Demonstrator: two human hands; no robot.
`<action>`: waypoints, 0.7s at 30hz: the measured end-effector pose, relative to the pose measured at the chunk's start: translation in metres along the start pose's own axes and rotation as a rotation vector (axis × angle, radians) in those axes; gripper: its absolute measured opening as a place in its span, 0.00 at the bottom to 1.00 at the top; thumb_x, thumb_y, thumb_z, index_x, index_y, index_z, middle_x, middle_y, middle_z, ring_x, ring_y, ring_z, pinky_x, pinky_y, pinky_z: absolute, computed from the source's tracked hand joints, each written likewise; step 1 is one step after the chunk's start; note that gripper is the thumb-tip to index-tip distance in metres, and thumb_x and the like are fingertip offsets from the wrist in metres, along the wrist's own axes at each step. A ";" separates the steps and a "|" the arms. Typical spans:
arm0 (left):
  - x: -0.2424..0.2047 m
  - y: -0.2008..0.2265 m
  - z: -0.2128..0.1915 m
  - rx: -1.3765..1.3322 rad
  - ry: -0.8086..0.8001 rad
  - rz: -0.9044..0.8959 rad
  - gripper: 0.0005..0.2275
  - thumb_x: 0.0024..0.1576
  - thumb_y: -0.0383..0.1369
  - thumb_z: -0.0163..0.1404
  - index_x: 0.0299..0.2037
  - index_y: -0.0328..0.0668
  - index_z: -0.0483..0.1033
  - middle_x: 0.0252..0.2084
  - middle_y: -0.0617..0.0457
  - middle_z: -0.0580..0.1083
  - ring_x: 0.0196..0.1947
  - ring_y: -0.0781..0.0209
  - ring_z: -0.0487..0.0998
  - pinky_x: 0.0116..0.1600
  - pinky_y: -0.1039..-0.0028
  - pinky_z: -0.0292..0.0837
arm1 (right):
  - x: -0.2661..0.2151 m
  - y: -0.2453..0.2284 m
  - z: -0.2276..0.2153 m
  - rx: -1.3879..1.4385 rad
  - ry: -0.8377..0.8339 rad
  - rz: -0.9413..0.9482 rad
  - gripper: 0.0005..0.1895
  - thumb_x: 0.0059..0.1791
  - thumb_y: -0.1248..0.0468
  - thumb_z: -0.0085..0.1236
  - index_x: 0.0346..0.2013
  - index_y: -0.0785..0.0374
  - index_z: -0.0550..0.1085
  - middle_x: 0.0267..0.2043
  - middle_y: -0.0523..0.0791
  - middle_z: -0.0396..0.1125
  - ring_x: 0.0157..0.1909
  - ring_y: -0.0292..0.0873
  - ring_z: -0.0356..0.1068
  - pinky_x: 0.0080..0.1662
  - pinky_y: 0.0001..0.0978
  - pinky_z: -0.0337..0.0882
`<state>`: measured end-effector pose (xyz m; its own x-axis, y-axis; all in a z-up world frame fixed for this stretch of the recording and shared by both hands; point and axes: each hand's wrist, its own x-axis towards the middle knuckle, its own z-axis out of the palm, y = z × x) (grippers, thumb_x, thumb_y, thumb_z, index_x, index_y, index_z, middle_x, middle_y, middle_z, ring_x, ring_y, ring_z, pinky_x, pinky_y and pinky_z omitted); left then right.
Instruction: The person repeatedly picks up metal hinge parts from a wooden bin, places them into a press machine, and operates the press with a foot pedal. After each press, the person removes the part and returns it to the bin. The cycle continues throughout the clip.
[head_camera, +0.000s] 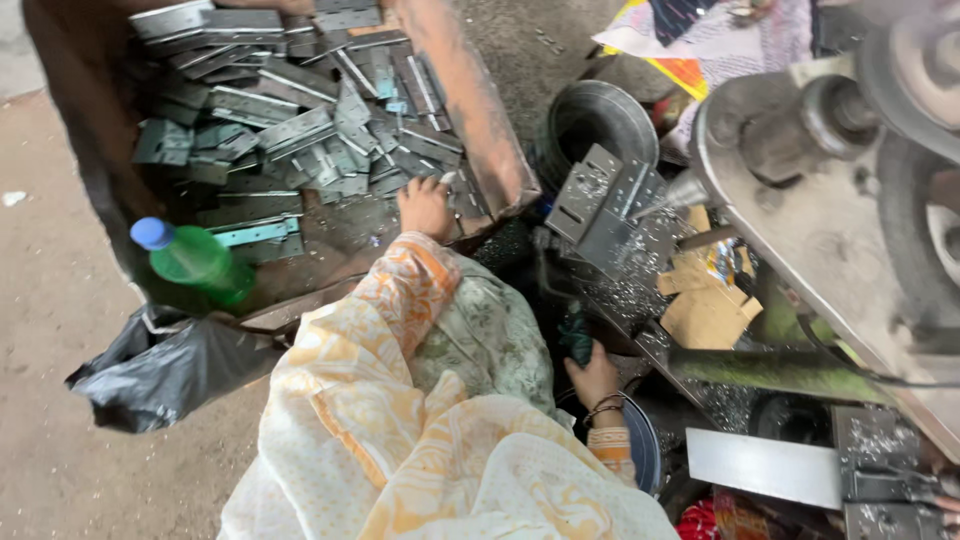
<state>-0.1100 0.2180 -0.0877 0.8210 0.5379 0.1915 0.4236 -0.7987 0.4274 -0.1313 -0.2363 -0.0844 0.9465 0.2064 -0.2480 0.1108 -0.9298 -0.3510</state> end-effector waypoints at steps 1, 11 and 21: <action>-0.006 -0.024 0.007 -0.032 -0.059 -0.083 0.20 0.54 0.37 0.52 0.58 0.51 0.76 0.60 0.51 0.73 0.64 0.48 0.67 0.63 0.44 0.61 | 0.004 0.002 -0.008 -0.033 -0.015 -0.012 0.37 0.42 0.50 0.66 0.62 0.59 0.67 0.44 0.60 0.75 0.48 0.65 0.74 0.50 0.53 0.73; -0.020 -0.129 0.091 0.070 -0.193 -0.125 0.23 0.53 0.30 0.51 0.61 0.47 0.72 0.65 0.48 0.68 0.62 0.46 0.68 0.58 0.46 0.67 | 0.001 -0.016 -0.031 -0.015 -0.071 -0.046 0.35 0.42 0.51 0.66 0.59 0.62 0.68 0.47 0.58 0.75 0.52 0.62 0.75 0.53 0.49 0.74; 0.019 -0.116 0.122 0.255 -0.196 0.112 0.24 0.52 0.32 0.53 0.62 0.49 0.70 0.57 0.48 0.70 0.56 0.48 0.72 0.58 0.47 0.68 | -0.003 -0.038 -0.046 -0.084 -0.105 0.092 0.43 0.43 0.52 0.65 0.70 0.58 0.60 0.49 0.61 0.74 0.53 0.64 0.73 0.54 0.49 0.73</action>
<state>-0.0968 0.2878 -0.2412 0.9153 0.4006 0.0411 0.3882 -0.9050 0.1741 -0.1241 -0.2159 -0.0290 0.9176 0.1455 -0.3699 0.0540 -0.9676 -0.2465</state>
